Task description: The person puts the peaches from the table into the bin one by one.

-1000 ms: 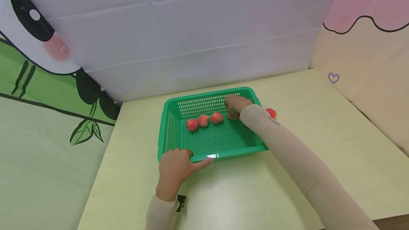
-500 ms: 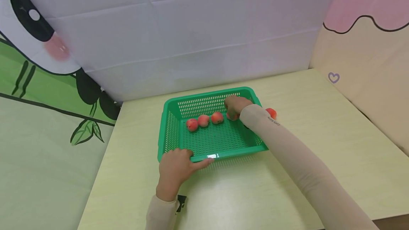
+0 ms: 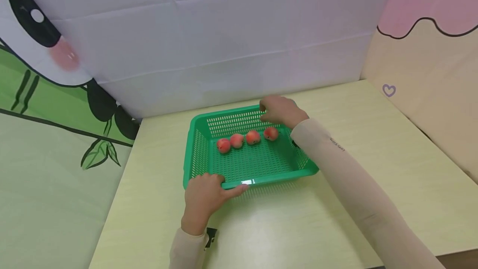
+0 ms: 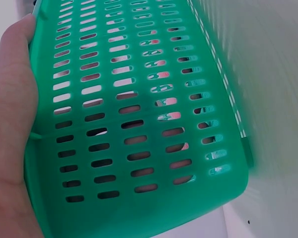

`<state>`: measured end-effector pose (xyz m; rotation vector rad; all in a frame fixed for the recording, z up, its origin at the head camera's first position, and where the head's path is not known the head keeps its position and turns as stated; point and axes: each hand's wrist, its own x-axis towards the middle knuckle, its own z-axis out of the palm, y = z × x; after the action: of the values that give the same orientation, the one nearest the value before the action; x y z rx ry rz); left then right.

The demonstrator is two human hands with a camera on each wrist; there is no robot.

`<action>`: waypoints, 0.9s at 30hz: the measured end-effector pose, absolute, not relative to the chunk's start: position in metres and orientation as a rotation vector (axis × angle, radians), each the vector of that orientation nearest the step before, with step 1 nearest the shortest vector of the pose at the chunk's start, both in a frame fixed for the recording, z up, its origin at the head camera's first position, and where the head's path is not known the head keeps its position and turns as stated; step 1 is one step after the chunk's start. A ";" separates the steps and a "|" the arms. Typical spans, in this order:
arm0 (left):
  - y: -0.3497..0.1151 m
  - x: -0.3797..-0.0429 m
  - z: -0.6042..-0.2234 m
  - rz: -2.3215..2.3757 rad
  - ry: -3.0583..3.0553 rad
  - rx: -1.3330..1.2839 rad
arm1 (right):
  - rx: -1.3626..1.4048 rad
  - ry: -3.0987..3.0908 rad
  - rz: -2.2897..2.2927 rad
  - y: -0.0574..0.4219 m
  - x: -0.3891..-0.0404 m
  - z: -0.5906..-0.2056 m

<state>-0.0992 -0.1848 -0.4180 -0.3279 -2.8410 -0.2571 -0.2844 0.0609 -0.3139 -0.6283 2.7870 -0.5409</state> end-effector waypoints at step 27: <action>-0.186 -0.100 -0.416 -0.271 -2.846 -0.332 | -0.464 3.158 -0.923 0.184 -0.273 -0.325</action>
<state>-0.1002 -0.1860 -0.4162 -0.3320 -2.8462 -0.2707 -0.2732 0.1843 -0.3247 -0.4644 3.1581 -0.9232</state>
